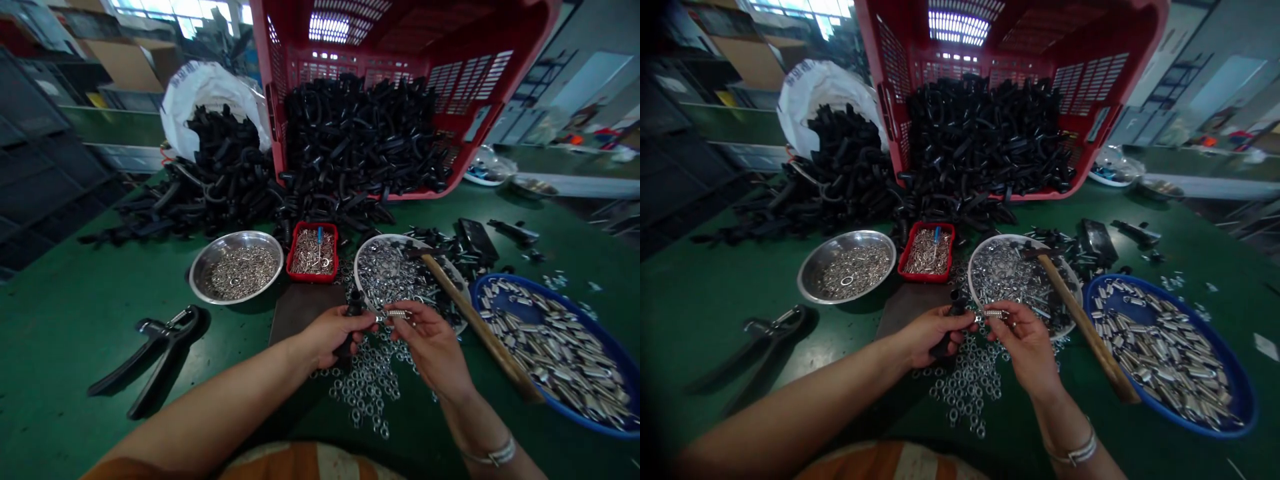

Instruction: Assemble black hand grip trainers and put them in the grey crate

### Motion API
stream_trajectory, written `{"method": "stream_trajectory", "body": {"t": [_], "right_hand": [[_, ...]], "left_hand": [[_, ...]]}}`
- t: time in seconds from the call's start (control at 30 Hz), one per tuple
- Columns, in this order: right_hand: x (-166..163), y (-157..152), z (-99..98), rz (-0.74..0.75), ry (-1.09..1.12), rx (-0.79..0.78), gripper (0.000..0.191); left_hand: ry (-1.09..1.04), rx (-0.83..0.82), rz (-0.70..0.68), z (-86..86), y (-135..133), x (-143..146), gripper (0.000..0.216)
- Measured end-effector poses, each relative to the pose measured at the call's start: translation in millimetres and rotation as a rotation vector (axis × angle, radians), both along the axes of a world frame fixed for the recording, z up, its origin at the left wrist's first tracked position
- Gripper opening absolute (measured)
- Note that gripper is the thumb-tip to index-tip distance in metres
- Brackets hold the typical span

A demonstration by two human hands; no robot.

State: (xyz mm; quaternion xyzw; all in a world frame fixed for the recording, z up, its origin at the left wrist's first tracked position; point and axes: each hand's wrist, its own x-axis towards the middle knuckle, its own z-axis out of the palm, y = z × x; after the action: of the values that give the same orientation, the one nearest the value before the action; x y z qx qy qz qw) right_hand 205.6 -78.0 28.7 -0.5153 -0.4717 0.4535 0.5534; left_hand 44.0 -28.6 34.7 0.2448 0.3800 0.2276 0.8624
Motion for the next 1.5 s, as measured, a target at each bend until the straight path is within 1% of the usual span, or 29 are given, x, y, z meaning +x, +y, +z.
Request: {"method": "stream_trajectory", "body": {"t": [0.13, 0.23, 0.3, 0.37, 0.53, 0.73, 0.8, 0.87, 0.93, 1.0, 1.07, 1.13, 1.17, 1.2, 1.27, 1.37, 1.43, 1.5], "right_hand": [[-4, 1, -1.7, 0.040, 0.028, -0.040, 0.020], [-7, 1, -5.1, -0.014, 0.089, -0.067, 0.020], [-10, 1, -6.5, -0.066, 0.135, -0.047, 0.020], [-12, 1, -7.1, -0.085, 0.160, -0.014, 0.020], [-13, 3, -11.4, -0.012, 0.110, 0.008, 0.019], [0, 5, -21.3, 0.013, 0.080, -0.004, 0.021], [1, 7, -18.0, 0.020, 0.050, -0.007, 0.021], [-2, 7, -10.3, 0.017, 0.010, 0.016, 0.021], [-9, 7, -1.2, 0.006, -0.045, 0.073, 0.023], [-16, 6, 6.5, 0.016, -0.167, 0.143, 0.025], [-18, 6, 11.7, 0.041, -0.359, 0.211, 0.026], [-16, 8, 15.7, 0.092, -0.547, 0.257, 0.029], [-14, 10, 17.9, 0.120, -0.601, 0.271, 0.030], [-13, 12, 20.4, 0.147, -0.618, 0.277, 0.030], [-13, 16, 26.2, 0.183, -0.567, 0.283, 0.030], [-17, 22, 34.4, 0.200, -0.486, 0.309, 0.029], [-20, 25, 37.6, 0.228, -0.529, 0.338, 0.030], [-21, 27, 38.2, 0.267, -0.623, 0.360, 0.031]], "left_hand": [[-0.056, -0.084, 0.040, -1.3, -1, 1, 0.011], [-0.089, -0.119, 0.061, -1.0, 0, 0, 0.010], [-0.082, -0.114, 0.069, -1.3, 1, 0, 0.010], [-0.081, -0.113, 0.076, -2.3, 1, 1, 0.011], [-0.134, -0.143, 0.081, -5.3, -1, 2, 0.011], [-0.242, -0.226, 0.095, -7.1, -6, 3, 0.012], [-0.179, -0.149, 0.113, -9.9, -9, 7, 0.016], [-0.071, 0.003, 0.143, -13.2, -12, 11, 0.021], [0.006, 0.145, 0.172, -15.7, -15, 14, 0.027], [0.014, 0.207, 0.173, -16.2, -16, 14, 0.031], [-0.019, 0.186, 0.149, -14.5, -15, 10, 0.034], [-0.063, 0.113, 0.104, -11.4, -12, 5, 0.035], [-0.080, 0.074, 0.077, -9.8, -11, 3, 0.034], [-0.089, 0.043, 0.054, -8.4, -10, 0, 0.033], [-0.096, 0.022, 0.010, -6.7, -9, -4, 0.031], [-0.061, 0.046, -0.039, -7.3, -9, -7, 0.027], [-0.025, 0.053, -0.061, -8.6, -9, -8, 0.025], [0.008, 0.045, -0.067, -9.5, -10, -8, 0.022]]}}
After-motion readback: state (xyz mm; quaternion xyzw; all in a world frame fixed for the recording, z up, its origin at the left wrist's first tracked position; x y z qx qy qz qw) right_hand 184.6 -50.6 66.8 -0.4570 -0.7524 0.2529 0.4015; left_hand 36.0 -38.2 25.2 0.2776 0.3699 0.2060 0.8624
